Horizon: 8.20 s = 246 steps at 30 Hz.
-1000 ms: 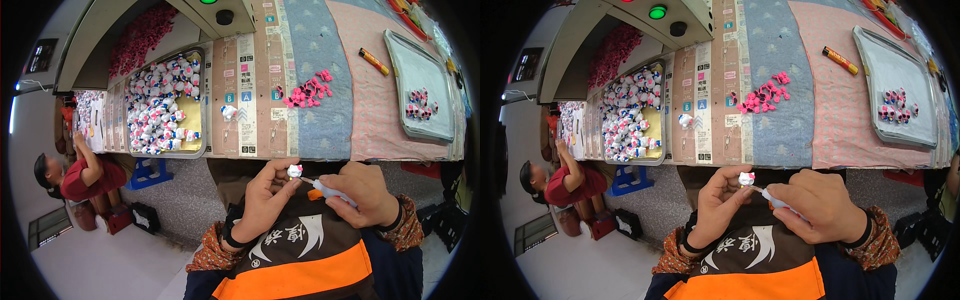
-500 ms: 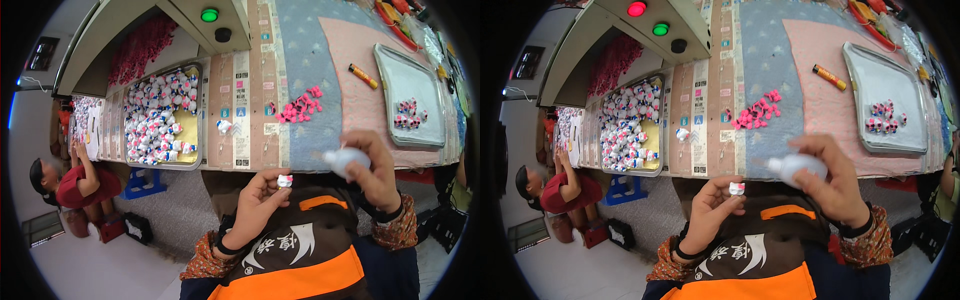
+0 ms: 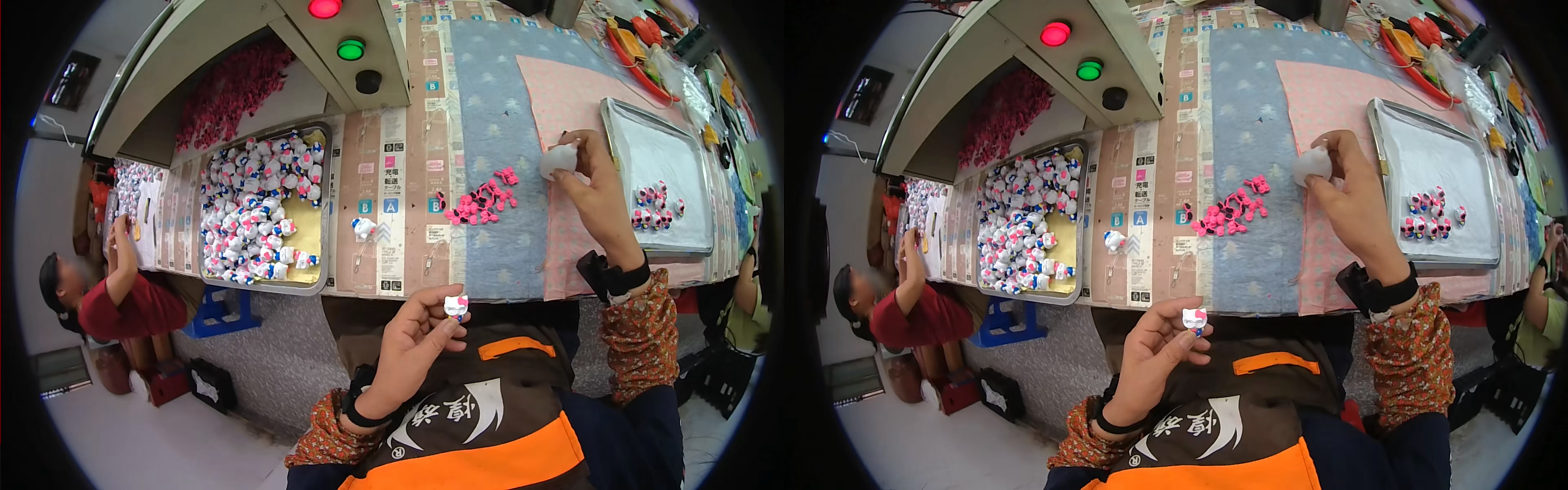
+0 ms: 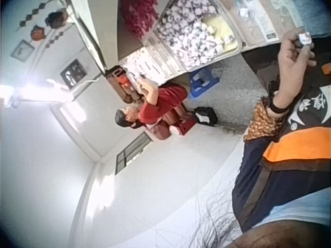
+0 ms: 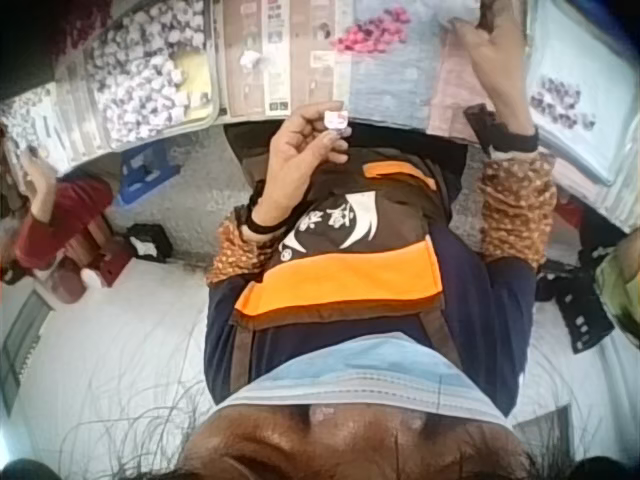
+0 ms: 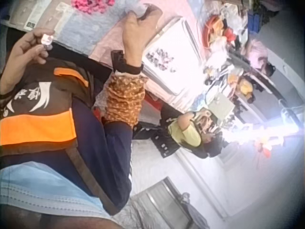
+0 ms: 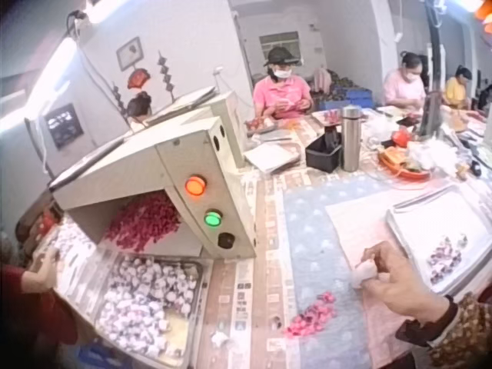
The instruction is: Assembling small plastic toy components by applying glue and joining parts.
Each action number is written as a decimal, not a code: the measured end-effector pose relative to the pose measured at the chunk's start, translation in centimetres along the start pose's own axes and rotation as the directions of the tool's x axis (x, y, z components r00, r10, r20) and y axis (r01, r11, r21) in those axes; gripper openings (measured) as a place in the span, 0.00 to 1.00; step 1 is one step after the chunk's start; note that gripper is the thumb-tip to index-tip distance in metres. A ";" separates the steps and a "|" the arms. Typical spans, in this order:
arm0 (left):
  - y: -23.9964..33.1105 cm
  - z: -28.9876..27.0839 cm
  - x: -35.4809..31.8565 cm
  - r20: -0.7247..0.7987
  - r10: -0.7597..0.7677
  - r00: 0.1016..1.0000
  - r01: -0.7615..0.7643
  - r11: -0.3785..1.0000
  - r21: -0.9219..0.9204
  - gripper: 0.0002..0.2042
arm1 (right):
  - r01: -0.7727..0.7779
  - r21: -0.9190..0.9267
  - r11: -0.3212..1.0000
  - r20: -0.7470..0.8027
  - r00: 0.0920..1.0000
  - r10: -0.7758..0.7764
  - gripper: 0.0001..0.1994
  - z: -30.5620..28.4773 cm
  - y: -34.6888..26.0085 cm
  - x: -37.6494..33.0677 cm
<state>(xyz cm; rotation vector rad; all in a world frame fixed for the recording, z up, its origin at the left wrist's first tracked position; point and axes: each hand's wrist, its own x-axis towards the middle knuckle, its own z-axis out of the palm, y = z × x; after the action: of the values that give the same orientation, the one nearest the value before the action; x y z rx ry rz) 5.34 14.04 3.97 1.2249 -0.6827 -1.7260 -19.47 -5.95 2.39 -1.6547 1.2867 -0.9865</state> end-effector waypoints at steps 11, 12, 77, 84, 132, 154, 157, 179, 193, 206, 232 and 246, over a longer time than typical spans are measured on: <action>-0.4 -0.5 0.5 0.008 -0.009 1.000 0.009 1.000 -0.005 0.19 | 0.356 -0.451 0.819 0.199 0.934 -0.296 0.10 3.2 -3.7 -4.2; -0.1 -0.3 0.6 0.023 -0.005 1.000 0.005 1.000 -0.002 0.19 | 0.338 -0.470 0.816 0.224 0.939 -0.260 0.10 3.8 -3.7 -4.0; -1.9 0.5 0.1 -0.052 0.134 0.990 -0.136 0.990 -0.034 0.19 | -0.423 0.387 0.819 0.528 0.830 0.180 0.05 5.2 -6.9 -12.2; -1.9 0.9 -0.5 -0.039 0.206 0.978 -0.201 0.974 0.100 0.18 | -0.286 0.359 0.888 0.444 0.890 0.107 0.05 5.5 -7.3 -12.9; -3.7 1.1 -0.5 0.015 0.307 0.952 -0.306 0.951 -0.053 0.15 | -0.165 0.232 0.959 0.378 0.923 0.068 0.10 6.8 -6.2 -14.1; -5.0 1.0 -0.2 0.035 0.340 0.940 -0.335 0.937 -0.098 0.14 | 0.022 0.137 0.990 0.307 0.950 -0.064 0.11 7.3 -5.8 -14.3; -5.6 0.8 0.0 0.042 0.374 0.927 -0.369 0.925 -0.090 0.13 | 0.036 0.135 0.990 0.301 0.950 -0.076 0.11 7.5 -5.7 -14.3; -4.8 0.2 -0.7 0.080 0.310 0.947 -0.304 0.950 -0.074 0.13 | -0.227 0.234 0.945 0.460 0.883 0.098 0.10 7.0 -6.0 -14.1; -5.5 0.3 -0.4 0.050 0.266 0.963 -0.249 0.943 -0.221 0.10 | -0.275 0.355 0.893 0.442 0.891 0.099 0.10 7.4 -5.1 -14.3; -4.6 -0.3 -0.8 0.127 0.093 0.987 -0.041 0.930 -0.365 0.13 | -0.406 0.441 0.800 0.561 0.821 0.107 0.06 6.6 -5.7 -13.8; -5.4 0.1 -1.2 0.070 0.206 0.976 -0.193 0.968 -0.159 0.13 | -0.433 0.312 0.845 0.547 0.810 0.213 0.08 7.0 -5.5 -14.2; -7.2 -1.0 -1.0 0.091 0.290 0.953 -0.282 0.955 -0.090 0.13 | -0.544 0.342 0.766 0.588 0.760 0.277 0.07 7.1 -5.2 -14.1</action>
<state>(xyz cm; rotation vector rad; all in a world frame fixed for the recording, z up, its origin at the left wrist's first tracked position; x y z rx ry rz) 3.88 18.25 -1.82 0.9379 -0.8071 -1.5643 -13.61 9.63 3.12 -1.0370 0.8815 -0.4807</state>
